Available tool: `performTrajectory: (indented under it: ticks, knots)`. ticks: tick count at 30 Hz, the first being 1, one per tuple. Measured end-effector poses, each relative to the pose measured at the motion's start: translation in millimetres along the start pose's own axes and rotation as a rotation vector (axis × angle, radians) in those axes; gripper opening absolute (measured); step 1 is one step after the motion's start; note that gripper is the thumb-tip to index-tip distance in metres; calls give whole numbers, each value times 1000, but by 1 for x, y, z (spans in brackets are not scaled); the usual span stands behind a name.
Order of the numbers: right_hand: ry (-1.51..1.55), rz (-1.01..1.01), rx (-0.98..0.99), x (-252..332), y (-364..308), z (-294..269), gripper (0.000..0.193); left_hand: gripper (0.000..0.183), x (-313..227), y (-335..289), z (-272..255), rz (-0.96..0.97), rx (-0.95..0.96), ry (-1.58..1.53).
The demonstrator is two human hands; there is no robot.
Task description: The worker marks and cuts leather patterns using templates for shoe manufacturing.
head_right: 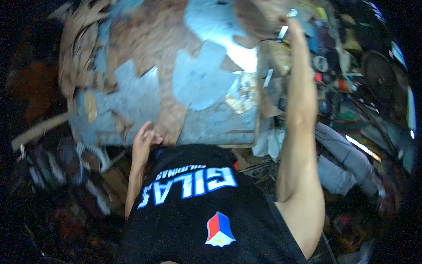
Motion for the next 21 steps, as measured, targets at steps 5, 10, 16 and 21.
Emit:
performTrajectory:
  ticks: [5, 10, 16, 21]
  knots:
    - [-1210, -644, -466, 9, -42, -20, 38, 30, 4, 10, 0, 7, -113, 128]
    - [-1070, -316, 284, -64, -251, 138, 45, 23, -55, -2, -8, 470, -341, 675]
    - [-1112, -567, -62, -81, -306, 100, 52, 34, -82, 24, 11, 795, -273, 890]
    - [-1105, -298, -183, -100, -321, 45, 64, 84, -121, 84, 63, 946, -51, 1239]
Point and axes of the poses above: each hand's wrist, its own y-axis towards the middle knuckle, its own z-axis out of the palm, x = y × z, the point moved 9 cm from there along y, towards the middle knuckle, and after that the axes turned 4 degrees about y, right-handed, at the moved point
